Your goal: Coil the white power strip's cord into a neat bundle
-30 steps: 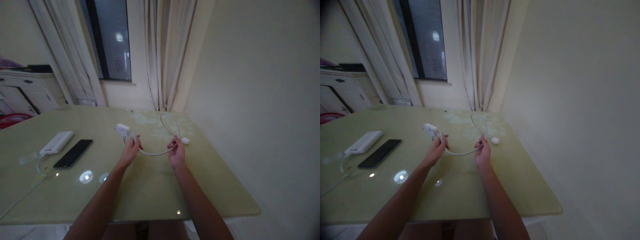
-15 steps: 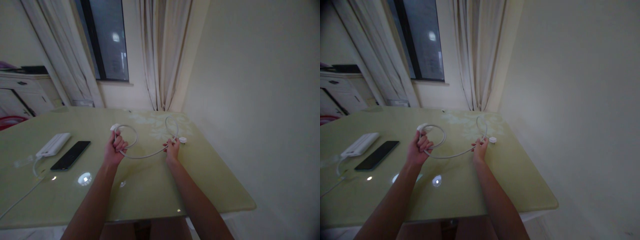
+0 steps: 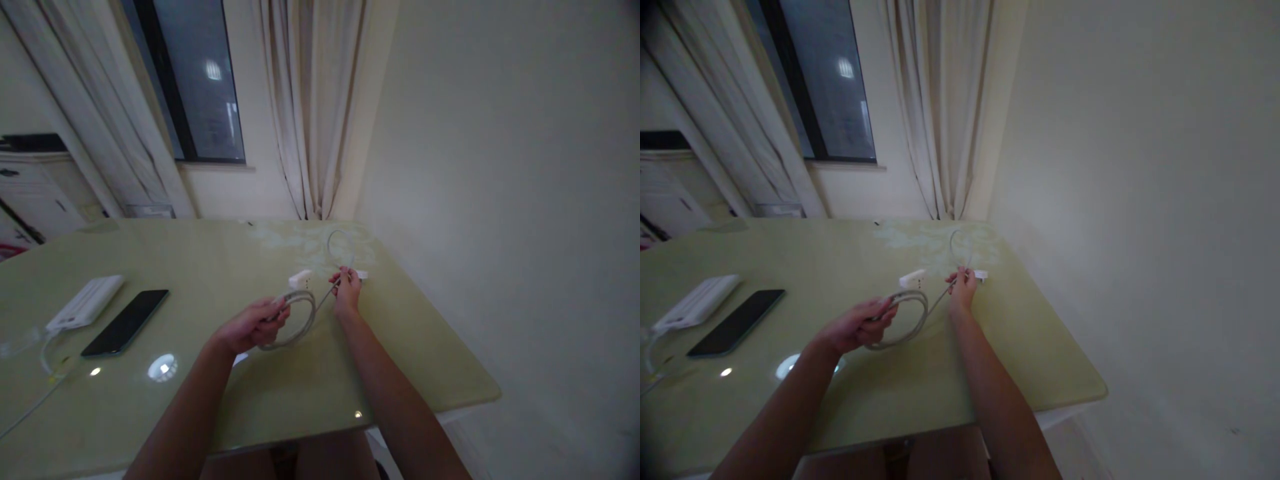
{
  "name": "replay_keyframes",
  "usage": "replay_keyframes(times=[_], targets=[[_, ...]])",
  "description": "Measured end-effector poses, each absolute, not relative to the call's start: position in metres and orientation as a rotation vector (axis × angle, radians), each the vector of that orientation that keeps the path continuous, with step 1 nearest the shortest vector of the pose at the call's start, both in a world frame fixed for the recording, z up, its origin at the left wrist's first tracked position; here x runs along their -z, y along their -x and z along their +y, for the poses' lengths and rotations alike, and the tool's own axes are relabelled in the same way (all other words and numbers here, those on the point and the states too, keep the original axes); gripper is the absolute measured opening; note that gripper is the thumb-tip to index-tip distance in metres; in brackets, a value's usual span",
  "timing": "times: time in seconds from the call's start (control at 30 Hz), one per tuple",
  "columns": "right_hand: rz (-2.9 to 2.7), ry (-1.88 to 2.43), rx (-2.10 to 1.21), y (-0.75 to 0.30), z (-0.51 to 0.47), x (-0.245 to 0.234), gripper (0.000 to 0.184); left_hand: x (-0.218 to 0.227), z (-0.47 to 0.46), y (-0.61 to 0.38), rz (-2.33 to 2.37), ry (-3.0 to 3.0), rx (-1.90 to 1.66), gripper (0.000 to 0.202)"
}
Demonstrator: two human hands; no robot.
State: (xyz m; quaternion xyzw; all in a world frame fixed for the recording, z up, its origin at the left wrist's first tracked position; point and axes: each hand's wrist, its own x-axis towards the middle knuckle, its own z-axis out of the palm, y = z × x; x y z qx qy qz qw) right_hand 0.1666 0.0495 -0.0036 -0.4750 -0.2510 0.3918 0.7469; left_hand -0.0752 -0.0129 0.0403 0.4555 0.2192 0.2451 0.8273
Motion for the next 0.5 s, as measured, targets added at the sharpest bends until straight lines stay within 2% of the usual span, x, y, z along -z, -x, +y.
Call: replay_keyframes(times=[0.2,0.5], targets=[[-0.690,0.866,-0.827,-0.161,0.038,-0.014,0.039,-0.043,-0.015,0.058,0.678,-1.017,-0.660,0.044],[-1.092,0.820,-0.732,-0.139,0.004,-0.030,0.034,-0.041,-0.020,0.041,0.621,-0.986,-0.773,0.037]])
